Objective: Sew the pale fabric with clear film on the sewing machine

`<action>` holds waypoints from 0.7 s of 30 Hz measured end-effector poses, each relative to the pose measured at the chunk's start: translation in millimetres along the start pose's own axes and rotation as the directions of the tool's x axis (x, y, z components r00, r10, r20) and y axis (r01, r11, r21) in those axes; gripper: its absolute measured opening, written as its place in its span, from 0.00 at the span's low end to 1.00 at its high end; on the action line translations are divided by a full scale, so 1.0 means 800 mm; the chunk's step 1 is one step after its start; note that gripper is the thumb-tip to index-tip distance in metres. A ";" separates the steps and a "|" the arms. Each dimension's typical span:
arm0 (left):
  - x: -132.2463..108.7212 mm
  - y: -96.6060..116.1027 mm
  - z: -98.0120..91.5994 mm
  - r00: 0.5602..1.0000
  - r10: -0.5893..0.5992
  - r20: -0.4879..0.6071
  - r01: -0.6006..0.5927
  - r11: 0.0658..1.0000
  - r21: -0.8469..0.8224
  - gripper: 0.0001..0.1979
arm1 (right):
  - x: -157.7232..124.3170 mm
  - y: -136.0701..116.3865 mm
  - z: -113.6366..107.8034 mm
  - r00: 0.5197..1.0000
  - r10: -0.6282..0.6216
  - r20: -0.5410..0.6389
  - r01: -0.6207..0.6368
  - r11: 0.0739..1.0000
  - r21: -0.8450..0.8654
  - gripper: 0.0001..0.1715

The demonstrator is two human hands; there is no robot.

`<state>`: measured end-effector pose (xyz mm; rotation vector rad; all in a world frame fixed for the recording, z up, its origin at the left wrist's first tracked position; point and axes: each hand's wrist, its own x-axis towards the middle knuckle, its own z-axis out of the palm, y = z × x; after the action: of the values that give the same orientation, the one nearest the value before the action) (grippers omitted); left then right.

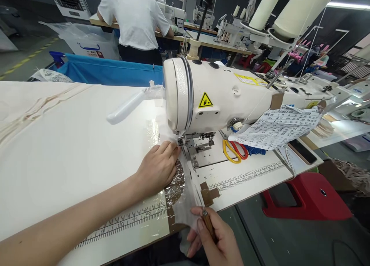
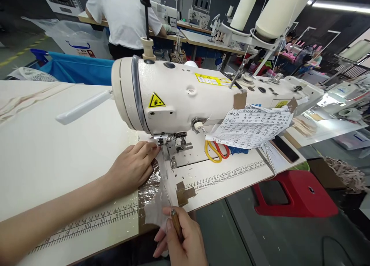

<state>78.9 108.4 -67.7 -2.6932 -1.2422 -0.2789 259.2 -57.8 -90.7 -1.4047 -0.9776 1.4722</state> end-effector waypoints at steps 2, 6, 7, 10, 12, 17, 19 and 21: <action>-0.001 -0.002 0.003 1.000 0.001 -0.031 -0.001 1.000 0.007 0.23 | 0.000 0.001 -0.001 1.000 -0.017 -0.009 0.017 1.000 -0.026 0.30; -0.006 0.001 0.002 0.994 0.043 -0.102 -0.044 0.999 -0.010 0.22 | -0.002 0.003 -0.004 0.998 -0.056 -0.003 0.056 0.996 -0.071 0.29; -0.007 0.003 0.001 0.992 0.055 -0.110 -0.057 0.998 -0.021 0.22 | -0.003 0.003 -0.005 0.998 -0.066 0.006 0.066 0.995 -0.079 0.29; -0.009 0.009 -0.002 0.991 0.073 -0.113 -0.078 0.996 -0.036 0.21 | -0.003 0.004 -0.007 0.996 -0.078 0.051 0.083 0.991 -0.104 0.28; -0.010 0.012 -0.003 0.990 0.080 -0.114 -0.084 0.996 -0.036 0.21 | -0.001 0.005 -0.008 0.994 -0.075 0.079 0.084 0.991 -0.109 0.27; -0.013 0.015 -0.001 0.988 0.102 -0.118 -0.106 0.994 -0.031 0.21 | 0.002 0.002 -0.005 0.993 -0.077 0.094 0.087 0.991 -0.104 0.26; -0.013 0.016 -0.001 0.986 0.116 -0.120 -0.119 0.993 -0.019 0.22 | 0.002 -0.002 -0.003 0.992 -0.088 0.096 0.097 0.991 -0.096 0.25; -0.013 0.017 -0.002 0.984 0.130 -0.122 -0.131 0.991 -0.004 0.22 | 0.003 -0.007 -0.002 0.989 -0.110 0.096 0.119 0.988 -0.102 0.23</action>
<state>82.4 91.3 -69.9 -2.7071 -1.0290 -0.4268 261.1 -53.6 -86.3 -1.3439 -1.1903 1.4254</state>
